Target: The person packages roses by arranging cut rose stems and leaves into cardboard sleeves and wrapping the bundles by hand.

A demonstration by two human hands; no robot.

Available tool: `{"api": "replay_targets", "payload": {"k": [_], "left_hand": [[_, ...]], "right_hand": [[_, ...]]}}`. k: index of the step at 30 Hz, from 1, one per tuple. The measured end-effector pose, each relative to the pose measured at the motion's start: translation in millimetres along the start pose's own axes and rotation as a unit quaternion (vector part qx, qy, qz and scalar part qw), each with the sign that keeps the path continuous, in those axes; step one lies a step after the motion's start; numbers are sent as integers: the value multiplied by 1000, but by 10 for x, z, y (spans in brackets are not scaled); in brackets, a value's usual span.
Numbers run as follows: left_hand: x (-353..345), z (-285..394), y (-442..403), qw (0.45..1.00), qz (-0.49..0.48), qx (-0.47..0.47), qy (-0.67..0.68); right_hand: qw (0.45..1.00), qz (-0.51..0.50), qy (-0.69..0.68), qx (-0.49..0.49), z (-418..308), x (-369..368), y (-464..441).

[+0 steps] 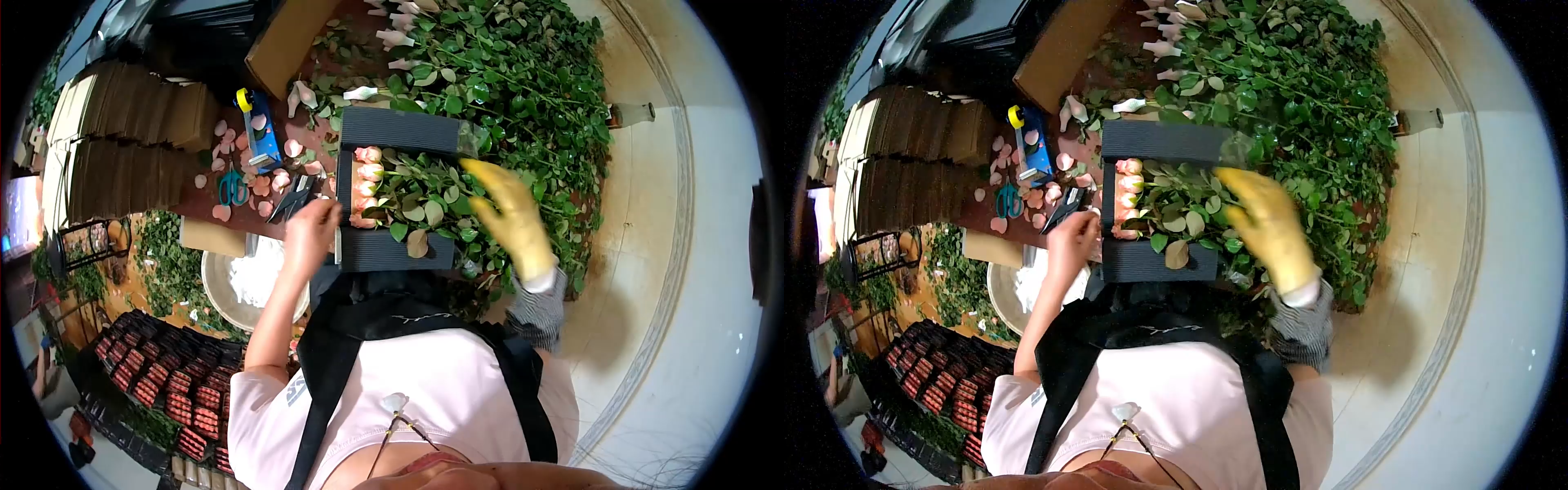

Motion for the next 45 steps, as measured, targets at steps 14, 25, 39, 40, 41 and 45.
{"api": "replay_targets", "payload": {"k": [14,25,39,40,41,45], "left_hand": [[-661,510,107,939,-82,-100,-318],[-619,496,93,936,-121,-107,-314],[-58,387,-314,1000,-17,10,-12],[-1,243,-420,997,-17,52,47],[-7,73,-507,990,-18,92,106],[-242,-249,-660,968,-85,79,222]], "right_hand": [[965,-209,154,-39,-265,-1209,-934],[975,-178,134,12,-167,-1293,-906],[987,-135,82,16,-166,-1338,-884],[988,-136,77,9,-166,-1347,-883],[988,-131,77,10,-172,-1351,-880],[987,-135,87,-8,-193,-1313,-843]]}}
Point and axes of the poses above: each hand's wrist, its own y-axis away from the middle knuckle, its own x-axis out of the back of the hand, z = x × y, the point moved 2 cm from there along -y, towards the middle knuckle, and after that the axes turned 14 degrees about -z, right-handed, at the moved point
